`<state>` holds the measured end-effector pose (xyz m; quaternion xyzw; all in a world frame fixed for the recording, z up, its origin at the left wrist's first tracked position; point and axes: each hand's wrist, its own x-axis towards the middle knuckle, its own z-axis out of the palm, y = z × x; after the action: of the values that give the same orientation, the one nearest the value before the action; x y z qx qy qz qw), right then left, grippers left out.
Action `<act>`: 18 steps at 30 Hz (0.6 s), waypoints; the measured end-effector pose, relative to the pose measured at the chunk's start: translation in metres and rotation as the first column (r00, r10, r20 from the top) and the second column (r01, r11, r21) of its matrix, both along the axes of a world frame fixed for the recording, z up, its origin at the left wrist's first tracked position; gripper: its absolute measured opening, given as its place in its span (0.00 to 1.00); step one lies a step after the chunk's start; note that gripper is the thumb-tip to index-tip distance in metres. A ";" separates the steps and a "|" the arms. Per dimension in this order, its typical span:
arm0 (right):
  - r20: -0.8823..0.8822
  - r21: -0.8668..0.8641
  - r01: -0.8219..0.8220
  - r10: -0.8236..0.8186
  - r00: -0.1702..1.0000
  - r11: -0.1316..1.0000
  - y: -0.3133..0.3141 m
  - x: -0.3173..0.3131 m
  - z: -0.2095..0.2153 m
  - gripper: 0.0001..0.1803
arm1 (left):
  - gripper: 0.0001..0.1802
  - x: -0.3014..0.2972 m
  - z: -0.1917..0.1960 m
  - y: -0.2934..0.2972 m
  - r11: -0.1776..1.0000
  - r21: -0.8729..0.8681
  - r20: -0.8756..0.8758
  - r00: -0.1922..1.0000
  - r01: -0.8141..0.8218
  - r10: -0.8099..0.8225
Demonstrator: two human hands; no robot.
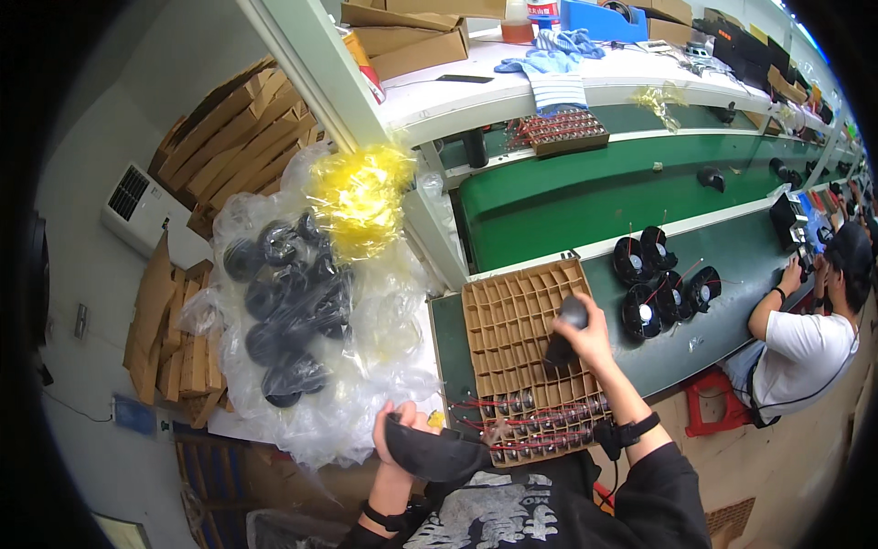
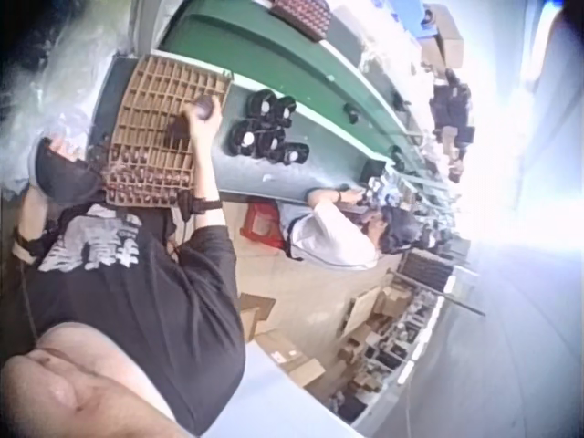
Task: Manually assembling electronic components into black plastic housings on a factory production line.
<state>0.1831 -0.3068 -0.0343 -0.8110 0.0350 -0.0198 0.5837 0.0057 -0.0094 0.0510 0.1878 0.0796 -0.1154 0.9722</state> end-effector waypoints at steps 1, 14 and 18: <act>0.066 -0.398 -0.073 0.108 0.992 0.915 -0.003 -0.008 -0.008 0.42 | 0.23 0.002 0.000 0.004 0.997 -0.082 -0.004 1.000 0.003 -0.003; 0.189 0.124 -0.903 0.883 0.429 0.412 0.106 -0.064 0.132 0.28 | 0.20 -0.004 -0.022 0.034 0.873 -0.484 -0.024 0.998 -0.063 0.059; 0.232 -0.080 -0.838 0.828 0.511 0.540 0.127 -0.080 0.153 0.05 | 0.21 -0.004 -0.006 0.054 0.928 -0.047 -0.321 0.886 -0.369 0.336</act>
<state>0.1035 -0.1798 0.1189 -0.7068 -0.4291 0.1642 0.5380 0.0014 0.0442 0.0448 0.0975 0.2563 0.0314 0.9612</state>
